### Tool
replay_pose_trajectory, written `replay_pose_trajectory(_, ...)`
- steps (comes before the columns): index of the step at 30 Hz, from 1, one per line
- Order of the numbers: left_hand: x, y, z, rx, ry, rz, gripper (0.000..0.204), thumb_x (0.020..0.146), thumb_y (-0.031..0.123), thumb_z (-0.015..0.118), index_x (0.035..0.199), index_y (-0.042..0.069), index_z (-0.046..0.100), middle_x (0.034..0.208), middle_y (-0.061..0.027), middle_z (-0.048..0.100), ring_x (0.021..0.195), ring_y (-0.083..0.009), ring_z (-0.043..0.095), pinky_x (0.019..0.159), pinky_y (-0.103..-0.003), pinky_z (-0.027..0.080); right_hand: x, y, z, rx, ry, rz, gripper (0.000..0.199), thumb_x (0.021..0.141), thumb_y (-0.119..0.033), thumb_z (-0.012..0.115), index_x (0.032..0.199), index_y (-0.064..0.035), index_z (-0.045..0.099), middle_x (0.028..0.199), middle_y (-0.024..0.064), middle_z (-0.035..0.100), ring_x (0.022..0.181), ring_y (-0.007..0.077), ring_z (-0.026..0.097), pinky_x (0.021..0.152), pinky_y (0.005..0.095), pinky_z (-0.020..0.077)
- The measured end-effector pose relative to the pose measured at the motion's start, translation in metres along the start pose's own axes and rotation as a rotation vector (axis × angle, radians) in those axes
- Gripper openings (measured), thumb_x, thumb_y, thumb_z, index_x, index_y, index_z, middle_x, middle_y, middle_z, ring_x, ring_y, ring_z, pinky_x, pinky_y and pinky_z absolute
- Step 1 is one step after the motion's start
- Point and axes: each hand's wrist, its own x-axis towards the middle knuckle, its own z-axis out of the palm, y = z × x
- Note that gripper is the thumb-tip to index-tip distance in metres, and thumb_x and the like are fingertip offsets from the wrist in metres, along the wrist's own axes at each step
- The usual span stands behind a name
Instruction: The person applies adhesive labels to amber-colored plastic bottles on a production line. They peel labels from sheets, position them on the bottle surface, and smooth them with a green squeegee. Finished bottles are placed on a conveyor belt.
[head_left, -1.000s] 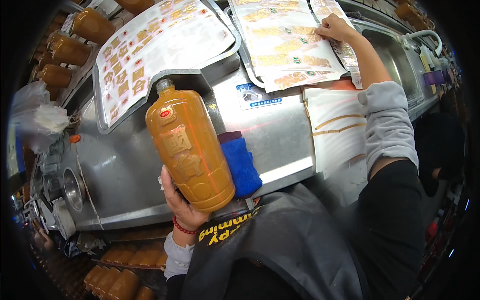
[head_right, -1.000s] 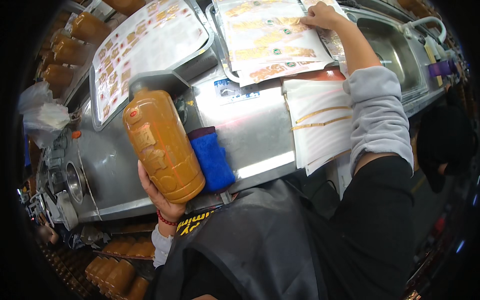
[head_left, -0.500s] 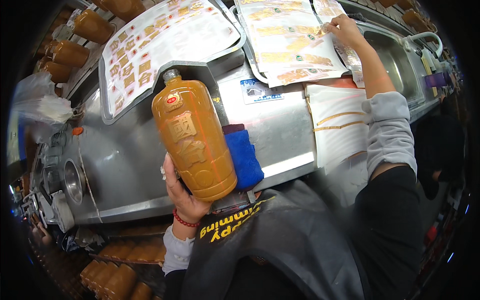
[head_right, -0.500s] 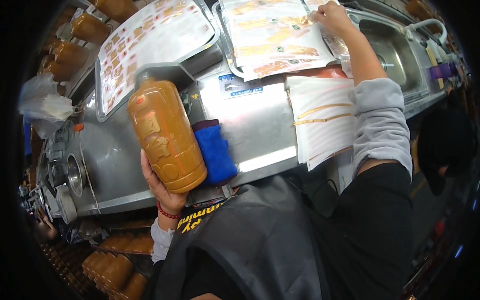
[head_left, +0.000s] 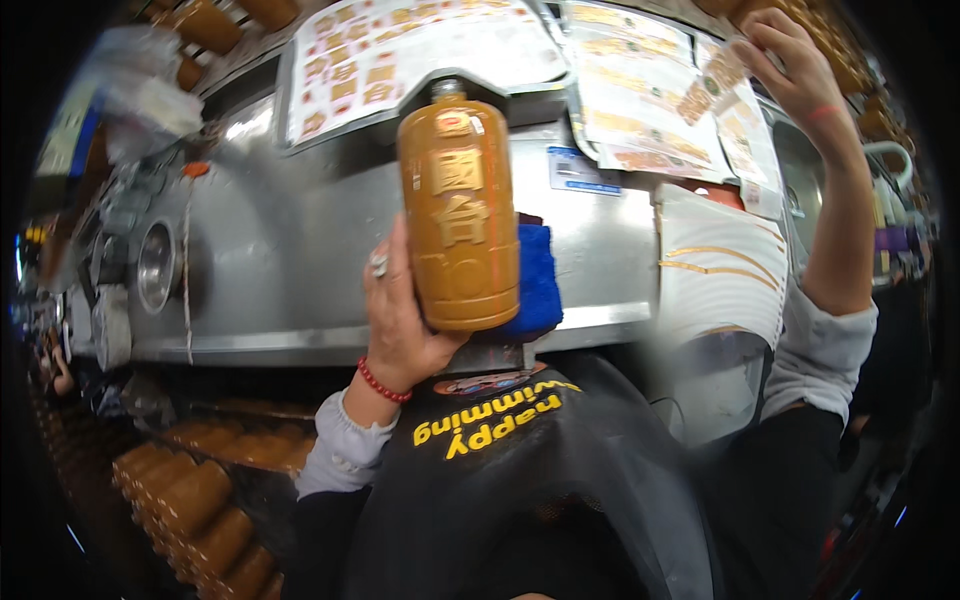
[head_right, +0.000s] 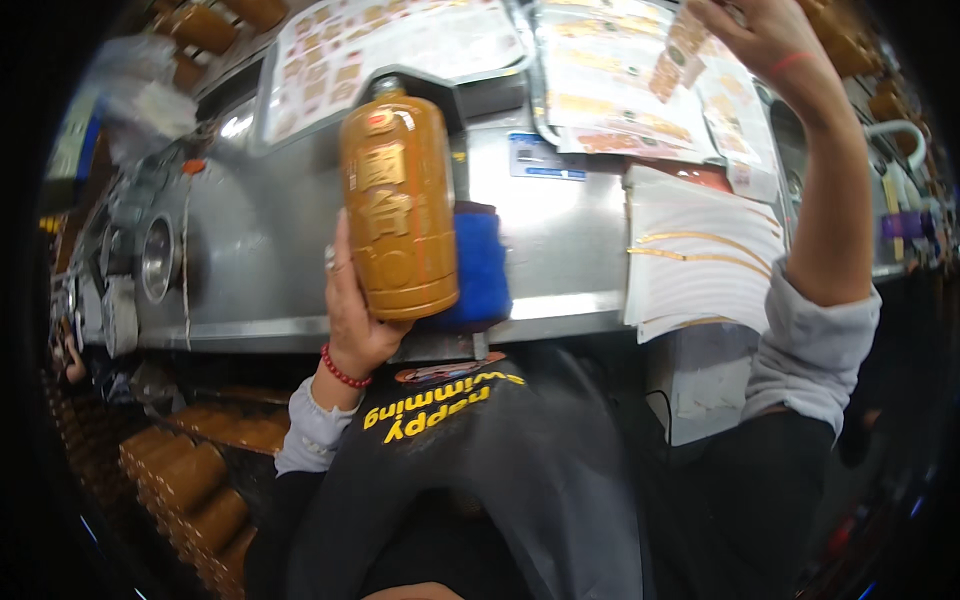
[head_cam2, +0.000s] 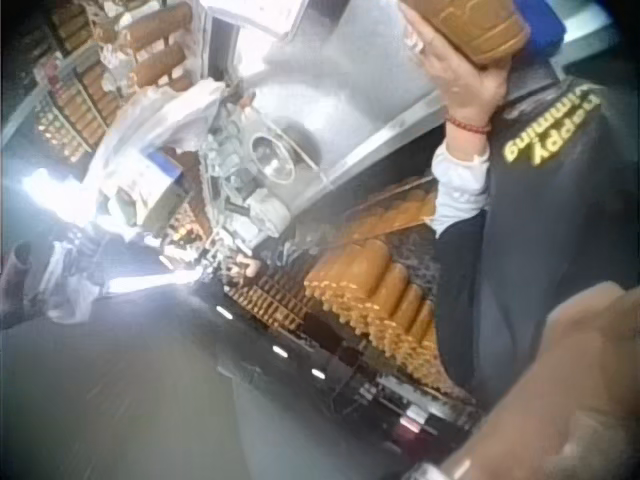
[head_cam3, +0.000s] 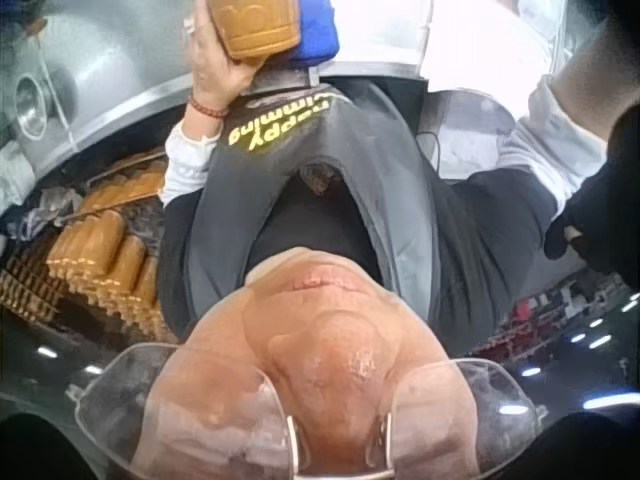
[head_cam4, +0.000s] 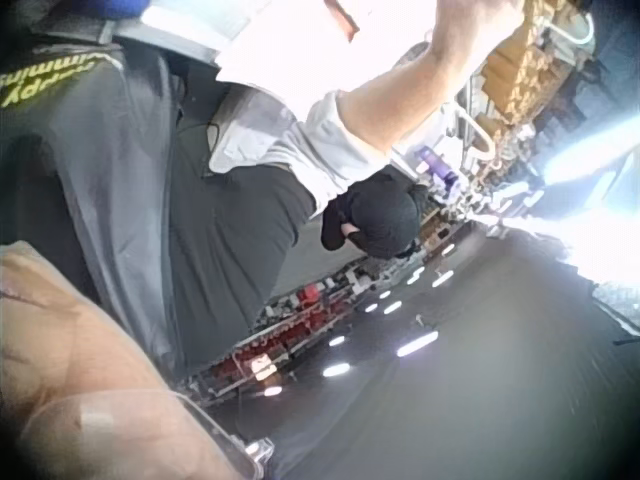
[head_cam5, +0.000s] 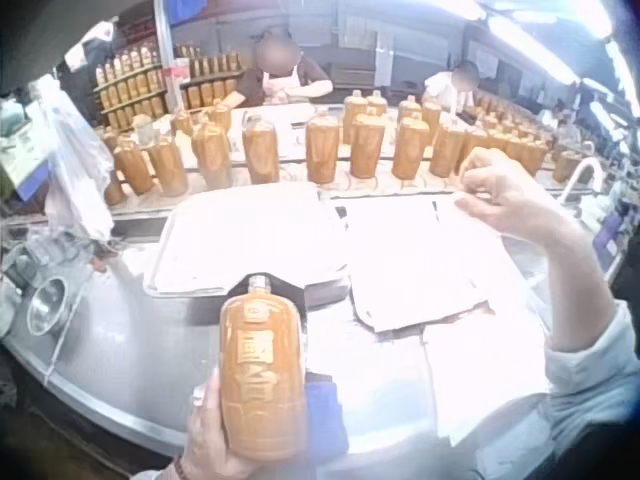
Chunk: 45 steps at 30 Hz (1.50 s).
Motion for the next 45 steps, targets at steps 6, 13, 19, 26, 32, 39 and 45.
replay_pose_trajectory(6,-0.002,-0.003,0.0,0.086,0.037,0.054,0.111,0.08,0.052,0.078,0.156,-0.007,0.023,0.145,-0.0221,0.05,0.129,-0.041,0.046,0.114,-0.054,0.025,0.003,-0.083,-0.037,0.206,0.0,-0.111,0.021,0.1,-0.018,0.063,0.093,0.0013,0.063,0.121,0.0101,0.06,0.109,0.0188,0.059,0.091,0.0327,0.0473)
replay_pose_trajectory(13,-0.002,0.0,-0.012,0.101,-0.042,0.058,0.117,0.083,0.064,0.07,0.158,-0.005,0.014,0.15,-0.0253,0.044,0.138,-0.0411,0.039,0.119,-0.054,0.02,0.016,-0.172,-0.057,0.381,0.126,-0.44,0.021,0.102,-0.018,0.059,0.096,0.0004,0.067,0.128,0.0135,0.06,0.114,0.0212,0.06,0.095,0.0361,0.0494)
replay_pose_trajectory(19,0.064,0.005,-0.062,-0.993,-0.108,0.066,0.103,0.089,0.069,0.06,0.153,-0.004,0.027,0.153,-0.0206,0.038,0.142,-0.0283,0.037,0.118,-0.042,0.027,0.02,-0.208,-0.075,0.564,0.133,-0.547,0.021,0.102,-0.018,0.059,0.097,0.0002,0.067,0.129,0.0131,0.06,0.114,0.0205,0.06,0.093,0.0354,0.0498)
replay_pose_trajectory(26,0.046,0.004,-0.079,-1.112,-0.45,-0.316,0.021,0.099,0.023,0.063,0.09,0.004,0.061,0.082,-0.0016,0.062,0.078,-0.0085,0.056,0.074,-0.025,0.047,-0.041,-0.24,0.019,1.178,0.212,0.051,0.014,0.096,-0.006,0.066,0.084,0.0008,0.067,0.1,0.0106,0.062,0.094,0.0152,0.056,0.081,0.0282,0.0461)
replay_pose_trajectory(32,0.042,-0.011,-0.066,-1.024,-0.486,-0.415,0.021,0.1,0.023,0.062,0.093,0.003,0.062,0.085,-0.0012,0.062,0.08,-0.0084,0.055,0.076,-0.026,0.046,-0.097,-0.251,0.083,1.276,0.145,0.41,0.015,0.095,-0.007,0.067,0.083,0.0012,0.064,0.1,0.0084,0.06,0.095,0.0148,0.055,0.086,0.0273,0.0443)
replay_pose_trajectory(39,0.042,-0.014,-0.062,-0.963,-0.457,-0.42,0.02,0.1,0.021,0.062,0.093,0.003,0.062,0.084,-0.0009,0.061,0.079,-0.0085,0.054,0.075,-0.025,0.046,-0.104,-0.25,0.103,1.225,0.151,0.408,0.014,0.095,-0.008,0.068,0.085,0.0015,0.066,0.1,0.0082,0.06,0.096,0.0153,0.056,0.086,0.0275,0.0453)
replay_pose_trajectory(45,0.04,-0.016,-0.059,-0.958,-0.402,-0.399,0.019,0.099,0.019,0.065,0.092,0.002,0.063,0.083,0.0011,0.061,0.076,-0.0055,0.051,0.07,-0.023,0.045,-0.106,-0.25,0.108,1.311,0.128,0.461,0.014,0.095,-0.008,0.067,0.085,0.0012,0.066,0.1,0.0084,0.06,0.095,0.015,0.056,0.085,0.0272,0.0454)
